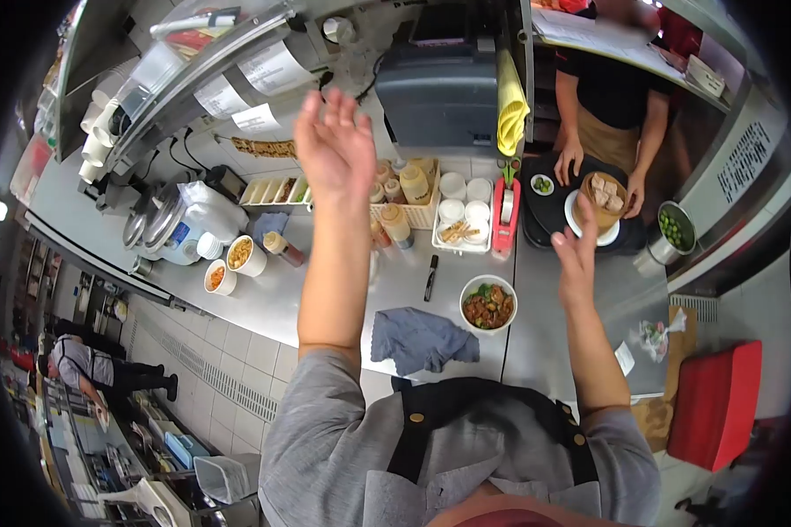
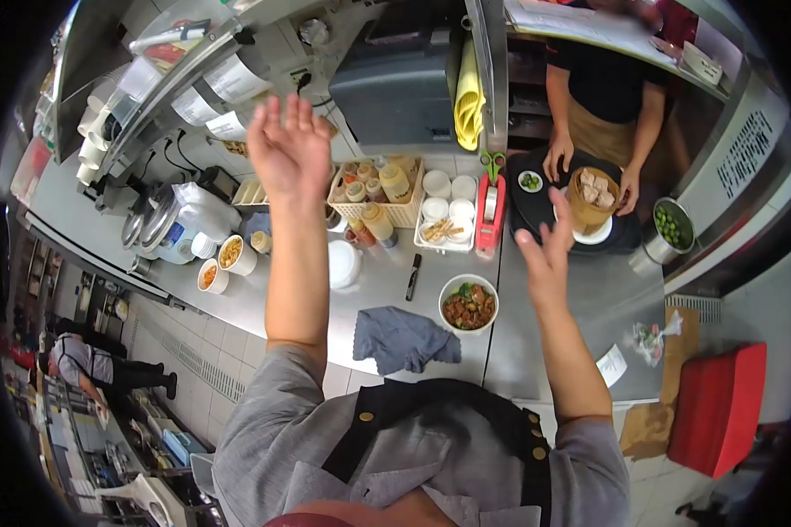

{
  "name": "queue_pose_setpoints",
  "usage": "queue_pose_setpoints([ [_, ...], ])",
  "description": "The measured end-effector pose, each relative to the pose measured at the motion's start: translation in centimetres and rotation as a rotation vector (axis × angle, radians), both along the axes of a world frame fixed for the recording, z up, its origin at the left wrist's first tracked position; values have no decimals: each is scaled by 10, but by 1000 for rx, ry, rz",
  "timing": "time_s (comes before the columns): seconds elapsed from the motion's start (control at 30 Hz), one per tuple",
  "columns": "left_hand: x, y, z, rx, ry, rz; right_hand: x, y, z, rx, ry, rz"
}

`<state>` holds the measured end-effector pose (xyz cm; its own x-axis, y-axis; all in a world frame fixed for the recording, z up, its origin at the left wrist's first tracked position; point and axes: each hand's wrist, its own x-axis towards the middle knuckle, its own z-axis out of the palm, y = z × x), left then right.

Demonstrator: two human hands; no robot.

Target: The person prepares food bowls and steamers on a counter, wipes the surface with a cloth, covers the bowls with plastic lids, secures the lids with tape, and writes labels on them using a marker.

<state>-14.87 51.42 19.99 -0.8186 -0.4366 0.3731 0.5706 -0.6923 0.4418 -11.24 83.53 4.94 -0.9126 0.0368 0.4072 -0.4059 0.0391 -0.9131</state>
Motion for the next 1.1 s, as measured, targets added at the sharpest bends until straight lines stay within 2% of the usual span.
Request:
queue_pose_setpoints([
  [0.13,-16,-52,19,176,245,-313,36,-46,7,-43,65,265],
  [0.2,-6,-66,8,115,196,-431,53,-63,5,-63,9,520],
  [0.23,11,-54,2,114,92,-337,63,-74,2,-95,-31,667],
  [0.27,24,-61,-22,-31,7,-335,71,-87,0,-128,-63,822],
  [0.33,70,-36,-69,-261,-213,-44,81,-117,-11,-141,-13,892],
  [0.37,92,-37,-99,-308,-294,-27,85,-134,-20,-165,57,976],
  [0.4,114,-42,-135,-354,-384,-7,89,-151,-31,-173,27,988],
  [0.5,180,-68,-244,-435,-730,169,101,-216,-74,-208,-458,914],
  [0.53,201,-77,-273,-504,-842,233,101,-237,-101,-207,-465,938],
  [0.6,236,-92,-318,-490,-931,259,103,-280,-169,52,-740,965],
  [0.63,250,-103,-332,-550,-1012,261,104,-297,-194,52,-748,982],
  [0.7,273,-120,-359,-672,-1121,259,113,-318,-232,482,-371,900],
  [0.73,281,-130,-360,-668,-1145,255,115,-327,-240,479,-392,912],
  [0.8,294,-159,-360,-749,-1341,-21,115,-343,-256,789,-157,858],
  [0.87,307,-191,-397,-1109,-1304,88,114,-351,-281,794,-202,859],
  [0.9,309,-201,-405,-1179,-1332,109,112,-351,-281,827,-131,826],
  [0.93,307,-201,-393,-1259,-1406,93,112,-350,-271,861,-60,792],
  [0.97,305,-200,-390,-1349,-1412,65,111,-350,-259,925,-134,816],
  [1.1,286,-171,-367,-1717,-1335,-118,110,-349,-254,940,-135,811],
])
